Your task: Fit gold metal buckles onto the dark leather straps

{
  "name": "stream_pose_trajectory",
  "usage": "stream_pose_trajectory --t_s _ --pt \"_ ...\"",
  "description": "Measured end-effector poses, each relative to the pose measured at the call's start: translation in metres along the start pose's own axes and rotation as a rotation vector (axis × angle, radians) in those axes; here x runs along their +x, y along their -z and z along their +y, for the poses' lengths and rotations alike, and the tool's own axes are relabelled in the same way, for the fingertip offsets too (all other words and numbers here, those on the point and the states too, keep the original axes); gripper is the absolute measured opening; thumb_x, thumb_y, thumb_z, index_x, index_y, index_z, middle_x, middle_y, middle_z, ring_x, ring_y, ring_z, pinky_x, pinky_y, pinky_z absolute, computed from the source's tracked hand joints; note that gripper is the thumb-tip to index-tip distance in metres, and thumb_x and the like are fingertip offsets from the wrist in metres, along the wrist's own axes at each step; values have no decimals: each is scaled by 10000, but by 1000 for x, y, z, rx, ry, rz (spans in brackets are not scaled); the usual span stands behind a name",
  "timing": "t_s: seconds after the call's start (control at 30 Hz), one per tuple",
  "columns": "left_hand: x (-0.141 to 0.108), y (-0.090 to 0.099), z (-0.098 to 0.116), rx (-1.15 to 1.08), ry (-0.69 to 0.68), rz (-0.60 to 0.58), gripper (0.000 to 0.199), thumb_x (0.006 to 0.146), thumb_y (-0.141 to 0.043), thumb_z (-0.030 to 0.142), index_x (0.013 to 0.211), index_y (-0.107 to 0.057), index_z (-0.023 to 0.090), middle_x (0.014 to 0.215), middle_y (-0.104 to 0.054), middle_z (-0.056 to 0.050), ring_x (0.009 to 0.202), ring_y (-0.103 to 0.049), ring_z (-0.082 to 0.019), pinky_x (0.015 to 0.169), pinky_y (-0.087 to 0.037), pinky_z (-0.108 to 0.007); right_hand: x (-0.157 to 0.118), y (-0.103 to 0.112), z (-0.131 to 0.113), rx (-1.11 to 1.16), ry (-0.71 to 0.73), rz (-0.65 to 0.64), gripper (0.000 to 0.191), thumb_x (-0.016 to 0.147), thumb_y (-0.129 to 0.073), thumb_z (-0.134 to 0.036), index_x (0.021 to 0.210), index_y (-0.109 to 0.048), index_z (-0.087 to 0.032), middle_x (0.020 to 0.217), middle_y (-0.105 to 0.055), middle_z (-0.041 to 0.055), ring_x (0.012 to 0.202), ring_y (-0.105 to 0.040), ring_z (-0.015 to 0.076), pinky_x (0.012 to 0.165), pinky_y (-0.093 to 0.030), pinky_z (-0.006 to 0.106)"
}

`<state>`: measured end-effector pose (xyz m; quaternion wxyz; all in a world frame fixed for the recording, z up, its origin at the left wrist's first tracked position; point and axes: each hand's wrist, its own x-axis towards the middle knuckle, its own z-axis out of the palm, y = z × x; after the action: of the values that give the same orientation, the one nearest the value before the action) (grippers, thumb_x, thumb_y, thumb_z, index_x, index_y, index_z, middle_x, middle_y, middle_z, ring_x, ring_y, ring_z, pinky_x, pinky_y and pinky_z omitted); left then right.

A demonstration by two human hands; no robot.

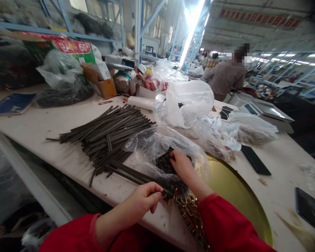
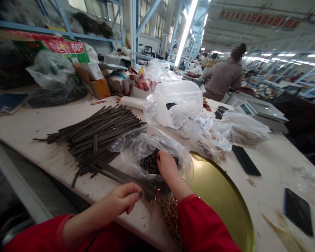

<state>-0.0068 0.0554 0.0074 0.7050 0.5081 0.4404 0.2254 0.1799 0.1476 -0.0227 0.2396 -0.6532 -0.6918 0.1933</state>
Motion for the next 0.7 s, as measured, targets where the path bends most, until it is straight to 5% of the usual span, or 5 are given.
stream_pose_trajectory --t_s 0.1,0.27,0.37,0.5,0.7 --pt "3 0 5 22 -53 57 254 717 -501 402 770 -513 154 449 -414 88 419 -323 -62 456 -253 -201 -18 14 -11 113 -28 24 56 716 -533 -203 770 -543 -189 708 -581 17 691 -541 174 691 -419 315" --pt "12 -4 15 91 -181 151 244 740 -501 387 768 -517 145 475 -438 74 439 -369 -67 466 -280 -199 -69 31 -44 1121 -331 -76 234 618 -696 -337 731 -556 -186 746 -614 -6 665 -567 122 671 -458 275" --pt "11 -11 19 140 -229 164 291 746 -501 426 774 -521 137 488 -448 66 441 -376 -70 465 -290 -202 -96 30 -56 1432 -449 -49 263 550 -760 -315 684 -577 -182 682 -604 -30 607 -539 84 592 -442 213" --pt "0 -23 19 212 -263 189 270 758 -487 400 760 -529 133 501 -438 65 453 -386 -74 472 -307 -205 -118 21 -62 1475 -424 67 265 552 -762 -326 669 -569 -187 608 -551 -54 520 -470 64 515 -401 196" --pt "-21 -32 17 403 -286 226 176 767 -460 296 711 -537 147 506 -440 66 473 -406 -80 487 -304 -206 -140 16 -68 1115 -222 193 247 608 -712 -365 690 -561 -188 611 -536 -45 580 -475 103 558 -398 235"
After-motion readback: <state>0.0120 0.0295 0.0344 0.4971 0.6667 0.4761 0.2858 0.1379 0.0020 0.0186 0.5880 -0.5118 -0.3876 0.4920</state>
